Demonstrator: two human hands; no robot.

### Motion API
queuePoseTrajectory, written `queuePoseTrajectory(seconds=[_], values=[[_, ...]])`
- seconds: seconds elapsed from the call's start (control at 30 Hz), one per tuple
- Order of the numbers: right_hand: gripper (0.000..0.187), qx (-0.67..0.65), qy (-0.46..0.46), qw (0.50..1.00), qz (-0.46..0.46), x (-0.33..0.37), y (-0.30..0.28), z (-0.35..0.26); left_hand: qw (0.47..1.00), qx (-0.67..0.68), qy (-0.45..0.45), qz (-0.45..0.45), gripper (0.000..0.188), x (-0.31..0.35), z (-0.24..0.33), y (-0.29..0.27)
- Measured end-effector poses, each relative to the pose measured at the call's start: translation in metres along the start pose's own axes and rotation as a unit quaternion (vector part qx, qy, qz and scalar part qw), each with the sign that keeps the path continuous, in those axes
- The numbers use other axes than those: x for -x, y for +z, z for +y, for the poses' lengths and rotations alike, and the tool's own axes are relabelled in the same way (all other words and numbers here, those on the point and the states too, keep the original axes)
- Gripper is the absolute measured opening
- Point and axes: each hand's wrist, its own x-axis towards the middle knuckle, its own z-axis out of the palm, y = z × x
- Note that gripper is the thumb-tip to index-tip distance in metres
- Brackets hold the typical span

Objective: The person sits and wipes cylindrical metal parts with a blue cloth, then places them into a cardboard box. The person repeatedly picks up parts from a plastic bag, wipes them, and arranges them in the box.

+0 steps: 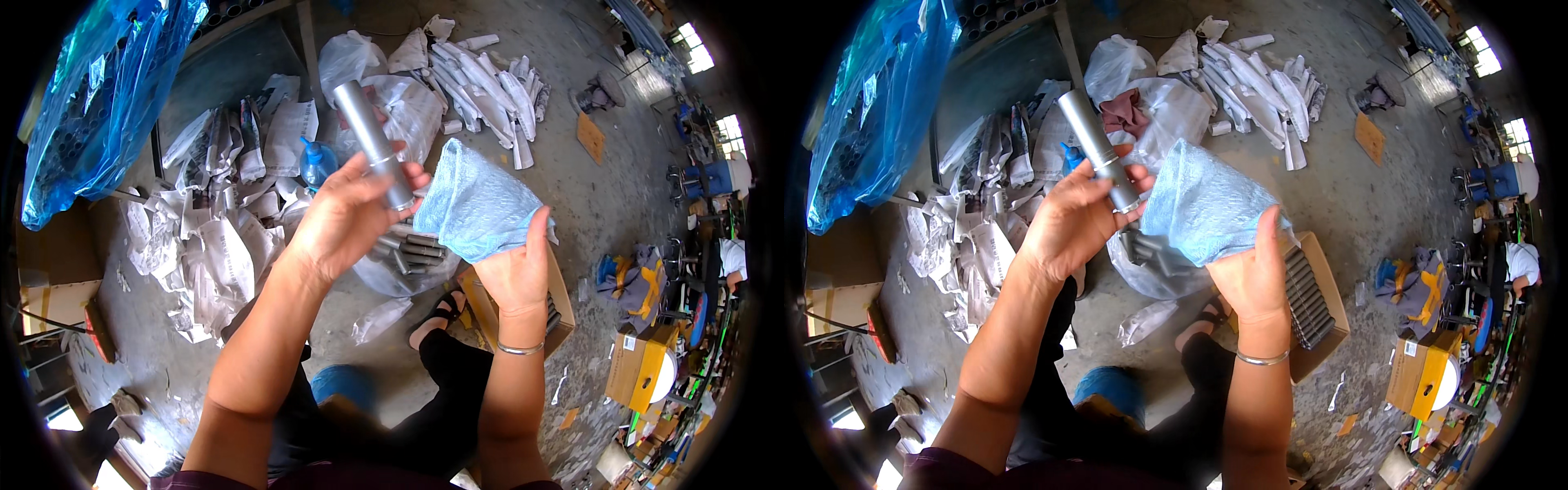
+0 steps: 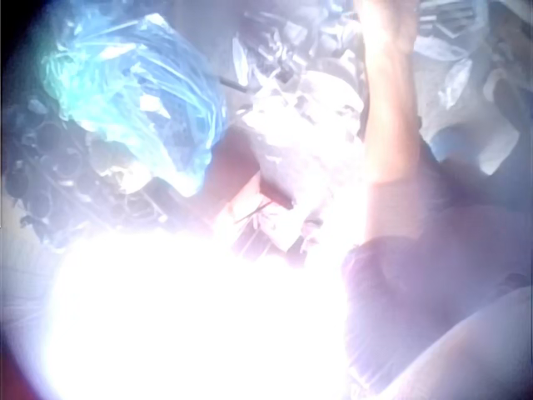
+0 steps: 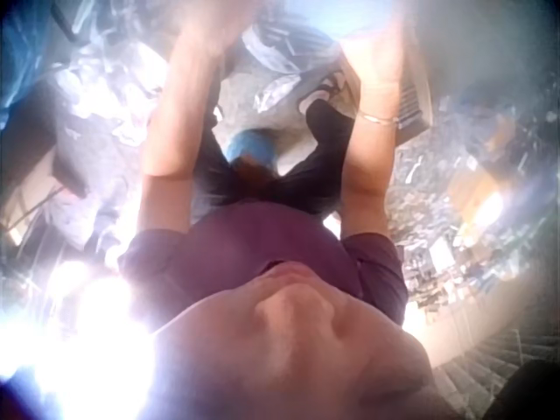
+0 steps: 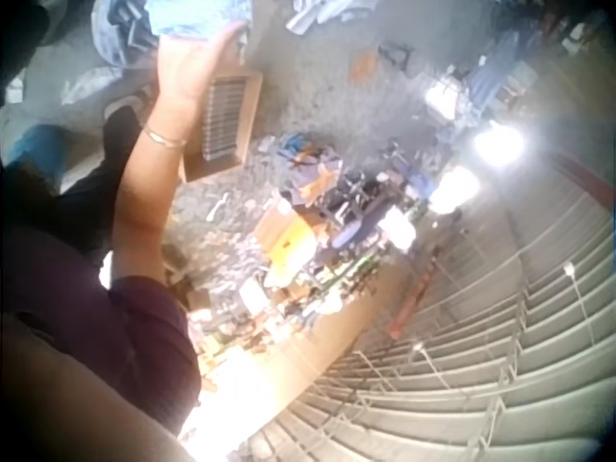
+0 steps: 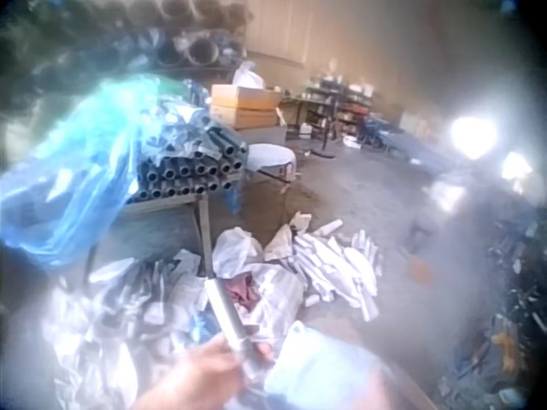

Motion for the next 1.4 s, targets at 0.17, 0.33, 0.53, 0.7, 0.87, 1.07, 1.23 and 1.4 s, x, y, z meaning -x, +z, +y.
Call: queuePoseTrajectory(seconds=[0.17, 0.33, 0.53, 0.7, 0.87, 1.07, 1.23, 1.4], values=[[0.077, 0.05, -0.025, 0.998, -0.005, 0.0, -0.007, -0.004, 0.994, -0.081, -0.06, -0.035, 0.049, 0.004, -0.01, 0.002], [0.073, 0.054, -0.064, 0.996, 0.027, 0.0, -0.006, -0.011, 0.977, -0.203, -0.062, -0.028, 0.046, 0.006, -0.016, 0.001], [0.069, 0.078, -0.093, 0.991, 0.059, -0.001, -0.009, -0.015, 0.955, -0.284, -0.078, -0.038, 0.039, 0.008, -0.012, 0.007], [0.063, 0.068, -0.1, 0.992, 0.022, -0.003, -0.012, -0.001, 0.9, -0.408, -0.121, -0.089, 0.021, 0.01, -0.024, 0.008], [0.052, 0.045, -0.084, 0.995, 0.004, -0.012, -0.007, 0.001, 0.897, -0.406, -0.122, -0.126, 0.024, 0.013, -0.033, 0.009], [0.058, -0.056, -0.092, 0.993, 0.05, -0.012, -0.008, -0.006, 0.934, -0.247, -0.228, -0.117, 0.032, 0.017, -0.029, 0.015], [0.056, -0.03, -0.117, 0.992, 0.035, -0.012, -0.006, -0.006, 0.942, -0.249, -0.199, -0.102, 0.029, 0.015, -0.039, 0.006], [0.055, 0.0, -0.116, 0.981, 0.158, -0.017, -0.013, -0.002, 0.903, -0.422, -0.082, -0.019, 0.023, 0.017, -0.046, 0.016]])
